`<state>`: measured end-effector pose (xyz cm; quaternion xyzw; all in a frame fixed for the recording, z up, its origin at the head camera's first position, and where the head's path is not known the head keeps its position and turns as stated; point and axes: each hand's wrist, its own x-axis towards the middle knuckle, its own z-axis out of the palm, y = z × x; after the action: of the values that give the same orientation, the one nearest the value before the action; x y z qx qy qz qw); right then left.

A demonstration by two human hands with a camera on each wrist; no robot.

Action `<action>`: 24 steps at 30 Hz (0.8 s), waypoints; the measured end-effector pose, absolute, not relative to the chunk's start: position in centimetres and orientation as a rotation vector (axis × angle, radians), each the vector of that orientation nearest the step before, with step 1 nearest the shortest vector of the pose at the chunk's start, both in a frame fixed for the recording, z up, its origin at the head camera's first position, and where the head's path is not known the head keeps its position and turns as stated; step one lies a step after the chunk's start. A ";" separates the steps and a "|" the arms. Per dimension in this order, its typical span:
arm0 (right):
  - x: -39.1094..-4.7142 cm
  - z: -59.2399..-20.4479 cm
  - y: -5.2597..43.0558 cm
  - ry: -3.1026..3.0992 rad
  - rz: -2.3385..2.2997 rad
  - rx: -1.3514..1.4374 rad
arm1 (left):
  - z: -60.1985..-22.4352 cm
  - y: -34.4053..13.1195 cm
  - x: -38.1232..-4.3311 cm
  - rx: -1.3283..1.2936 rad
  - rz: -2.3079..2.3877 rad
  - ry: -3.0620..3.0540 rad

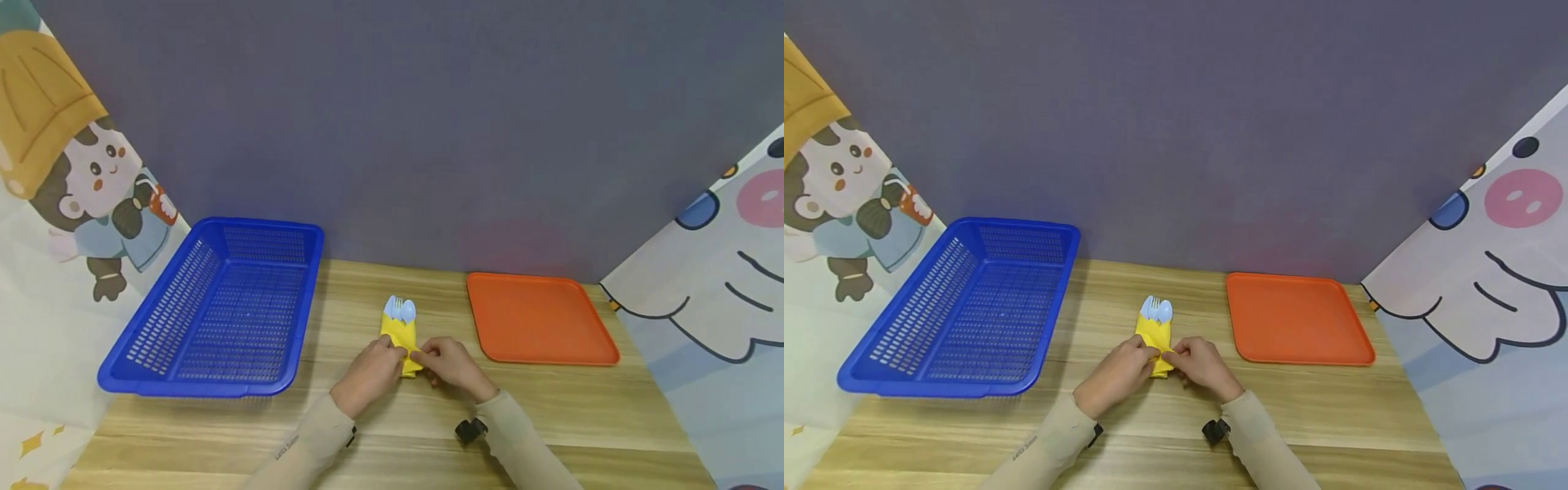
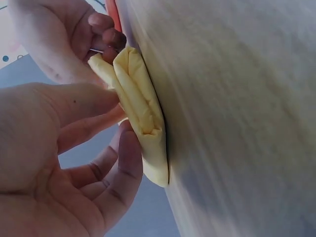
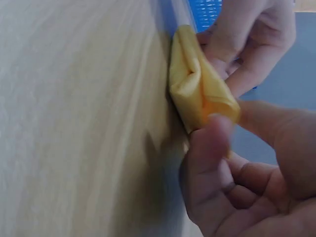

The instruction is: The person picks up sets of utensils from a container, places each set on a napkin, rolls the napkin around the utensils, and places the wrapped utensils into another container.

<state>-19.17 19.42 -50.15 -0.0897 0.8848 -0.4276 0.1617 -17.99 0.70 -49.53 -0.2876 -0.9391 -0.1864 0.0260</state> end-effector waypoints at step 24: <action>-19.5 -50.6 19.0 2.411 -1.236 -0.139 | -49.5 -1.2 -18.3 -0.514 -1.033 -3.085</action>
<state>-19.50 19.00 -50.61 -0.0502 0.8684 -0.4450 0.2127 -18.26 -1.15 -49.51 -0.1557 -0.9339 -0.3126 -0.0762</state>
